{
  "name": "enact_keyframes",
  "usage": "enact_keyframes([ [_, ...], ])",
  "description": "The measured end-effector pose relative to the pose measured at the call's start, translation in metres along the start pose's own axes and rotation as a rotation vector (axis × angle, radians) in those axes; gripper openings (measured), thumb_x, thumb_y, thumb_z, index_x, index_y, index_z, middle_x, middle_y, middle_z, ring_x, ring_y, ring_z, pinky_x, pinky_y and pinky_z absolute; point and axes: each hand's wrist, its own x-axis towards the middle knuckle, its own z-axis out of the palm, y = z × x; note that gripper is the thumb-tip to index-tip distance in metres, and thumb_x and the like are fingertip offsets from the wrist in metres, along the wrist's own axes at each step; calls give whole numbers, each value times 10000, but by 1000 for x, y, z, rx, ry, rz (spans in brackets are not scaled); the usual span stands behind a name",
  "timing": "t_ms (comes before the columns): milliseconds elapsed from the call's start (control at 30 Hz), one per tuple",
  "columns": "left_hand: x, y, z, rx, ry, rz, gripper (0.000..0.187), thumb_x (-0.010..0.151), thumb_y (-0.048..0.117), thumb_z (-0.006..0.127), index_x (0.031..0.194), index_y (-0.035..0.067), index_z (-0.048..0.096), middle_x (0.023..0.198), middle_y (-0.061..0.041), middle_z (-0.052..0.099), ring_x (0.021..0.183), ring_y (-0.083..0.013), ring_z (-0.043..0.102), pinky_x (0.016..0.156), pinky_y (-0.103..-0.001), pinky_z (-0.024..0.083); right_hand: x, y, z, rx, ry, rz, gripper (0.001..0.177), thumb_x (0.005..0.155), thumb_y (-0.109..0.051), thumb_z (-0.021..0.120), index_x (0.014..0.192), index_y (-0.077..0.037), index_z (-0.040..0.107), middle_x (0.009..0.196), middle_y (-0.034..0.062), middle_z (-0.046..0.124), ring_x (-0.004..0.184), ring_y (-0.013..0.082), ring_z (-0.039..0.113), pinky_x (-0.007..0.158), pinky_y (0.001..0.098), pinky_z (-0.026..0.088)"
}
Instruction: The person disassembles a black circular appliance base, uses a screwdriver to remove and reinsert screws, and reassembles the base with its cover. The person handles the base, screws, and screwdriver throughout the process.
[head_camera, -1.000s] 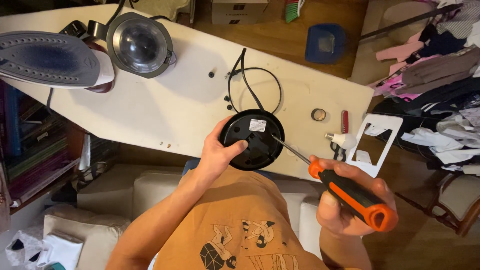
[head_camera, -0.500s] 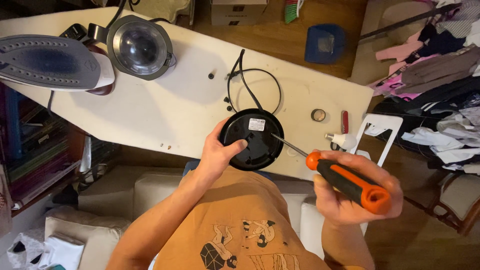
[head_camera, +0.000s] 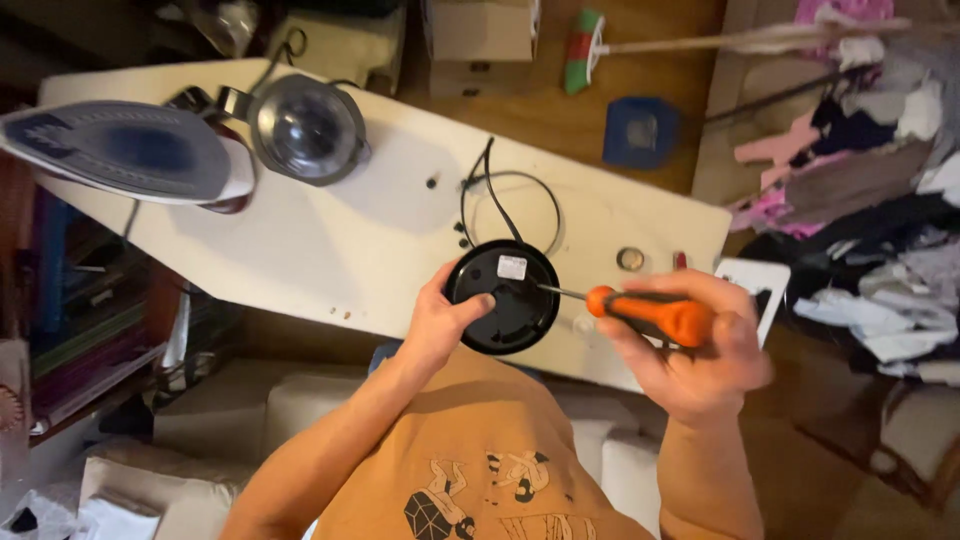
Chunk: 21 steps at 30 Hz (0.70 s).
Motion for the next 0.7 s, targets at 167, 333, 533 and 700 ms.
enact_keyframes([
  [167,-5,13,-3,-3,8,-4,611,661,95,731,1266,47,661,1037,-66,724,924,-173,646,834,-317,555,3,10,-11,71,-124,-127,720,951,-266,680,1582,-268,334,1445,206,369,1135,342,617,986,486,588],
  [333,-2,8,-9,-72,-11,7,591,676,69,740,1258,24,647,1028,-92,720,906,-194,655,819,-334,568,4,5,-15,86,-233,-33,714,978,91,687,1533,-246,390,1345,210,627,1186,330,756,1110,435,596],
  [533,-17,27,-6,-68,5,-80,569,693,75,724,1253,25,640,1050,-105,709,934,-216,659,822,-342,576,6,-10,-16,-53,-98,-183,649,919,-236,810,1444,-160,435,1415,188,333,1154,420,692,998,508,600],
  [700,-13,19,-9,-69,-4,-38,433,692,74,728,1115,18,655,951,-95,712,841,-207,643,751,-330,553,-8,1,-17,8,-141,-180,743,918,-113,876,1494,-211,418,1269,254,638,1084,325,762,937,396,638],
])
